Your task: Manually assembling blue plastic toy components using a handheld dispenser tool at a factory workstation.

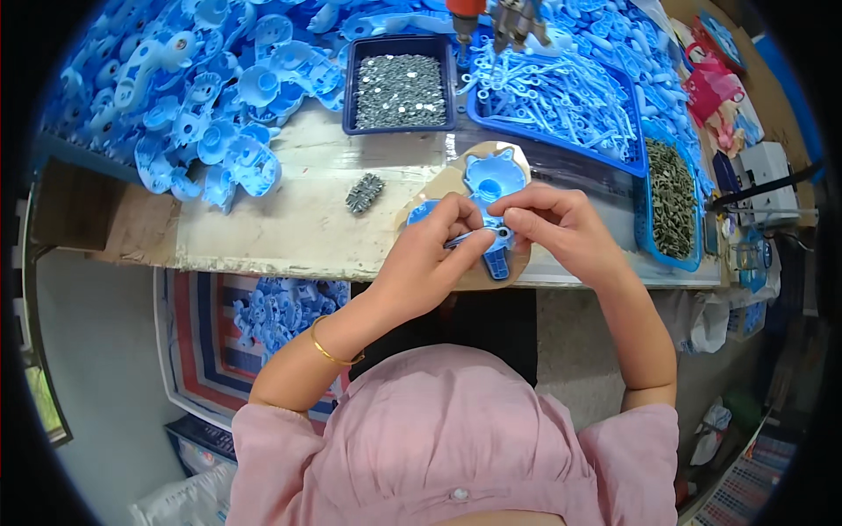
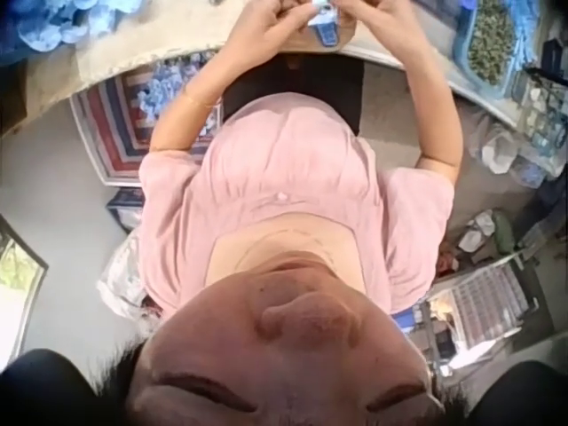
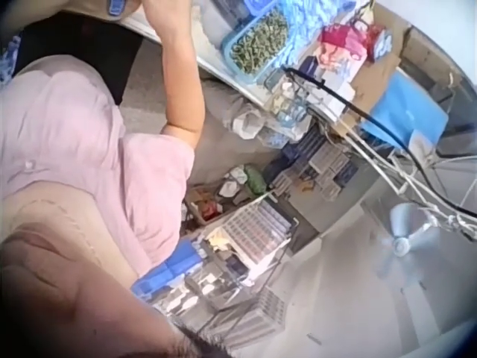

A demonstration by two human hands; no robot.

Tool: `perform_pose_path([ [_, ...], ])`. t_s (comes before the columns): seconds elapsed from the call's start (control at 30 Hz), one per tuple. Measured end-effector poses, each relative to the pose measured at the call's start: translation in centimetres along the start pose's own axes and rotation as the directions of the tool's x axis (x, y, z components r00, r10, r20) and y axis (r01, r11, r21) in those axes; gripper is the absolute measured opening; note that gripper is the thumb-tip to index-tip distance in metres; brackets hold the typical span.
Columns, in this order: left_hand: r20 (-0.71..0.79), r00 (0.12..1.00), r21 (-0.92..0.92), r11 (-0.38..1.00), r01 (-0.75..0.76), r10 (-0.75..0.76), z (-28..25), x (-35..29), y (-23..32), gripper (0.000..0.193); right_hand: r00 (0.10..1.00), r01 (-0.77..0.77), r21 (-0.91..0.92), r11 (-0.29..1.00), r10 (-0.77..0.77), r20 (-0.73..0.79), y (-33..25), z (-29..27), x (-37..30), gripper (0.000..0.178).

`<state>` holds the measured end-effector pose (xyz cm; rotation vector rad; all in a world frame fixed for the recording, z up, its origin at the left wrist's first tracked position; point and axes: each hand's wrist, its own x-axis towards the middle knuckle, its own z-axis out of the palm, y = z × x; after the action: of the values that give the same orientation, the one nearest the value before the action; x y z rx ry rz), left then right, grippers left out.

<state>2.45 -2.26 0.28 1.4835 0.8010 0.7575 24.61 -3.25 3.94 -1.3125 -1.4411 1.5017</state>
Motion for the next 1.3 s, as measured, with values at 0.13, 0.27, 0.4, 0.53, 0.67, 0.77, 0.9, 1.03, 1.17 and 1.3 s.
perform_pose_path([
  [0.13, -0.027, 1.0, 0.069, 0.998, 0.007, -0.005, -0.5, -0.2, -0.2, 0.027, 0.995, -0.084, 0.06, 0.995, 0.087, -0.054, -1.4, 1.2, 0.4, 0.018],
  [0.27, -0.067, 0.996, 0.282, 0.959, -0.035, 0.056, -0.6, -0.4, 0.3, 0.022, 0.994, -0.097, 0.042, 0.994, 0.1, -0.051, -1.3, 1.4, 0.5, 0.018],
  [0.4, -0.134, 0.972, 0.496, 0.862, -0.101, 0.192, -0.3, -0.7, -0.2, 0.024, 0.993, -0.088, -0.057, 0.995, 0.083, -0.083, -1.5, 1.9, 0.5, 0.016],
  [0.53, -0.065, 0.996, 0.42, 0.907, -0.025, 0.058, -0.8, -0.7, 0.7, 0.023, 0.989, -0.145, 0.083, 0.986, 0.143, 0.024, -1.5, 0.8, 0.4, 0.014],
  [0.67, 0.004, 1.0, 0.208, 0.978, -0.009, 0.008, -1.2, -0.6, 0.2, 0.02, 0.983, -0.17, 0.166, 0.971, 0.154, 0.101, -0.7, 1.0, 0.3, 0.016],
  [0.77, -0.025, 0.991, 0.342, 0.933, -0.114, 0.13, -1.6, -0.4, -0.5, 0.023, 0.996, 0.089, 0.016, 0.996, -0.089, 0.005, -0.3, 2.3, 0.0, 0.019],
  [0.9, -0.066, 0.883, 0.711, 0.642, -0.285, 0.465, -2.7, 0.4, -0.3, 0.042, 0.992, 0.045, -0.151, 0.988, -0.062, -0.107, 0.6, 0.9, 0.5, 0.019],
  [1.03, -0.02, 0.908, 0.758, 0.598, -0.26, 0.419, -3.9, 0.1, -1.3, 0.052, 0.987, -0.057, -0.061, 0.997, 0.047, -0.154, 2.2, 0.8, 1.2, 0.019],
  [1.17, -0.037, 0.924, 0.789, 0.579, -0.207, 0.381, -3.8, 0.4, -2.1, 0.046, 0.98, -0.102, -0.075, 0.992, 0.088, -0.18, 3.0, 1.3, 2.1, 0.018],
  [1.3, -0.047, 0.921, 0.791, 0.577, -0.202, 0.387, -3.6, 0.7, -2.3, 0.035, 0.979, -0.111, -0.101, 0.989, 0.091, -0.18, 3.2, 1.1, 2.1, 0.017],
])
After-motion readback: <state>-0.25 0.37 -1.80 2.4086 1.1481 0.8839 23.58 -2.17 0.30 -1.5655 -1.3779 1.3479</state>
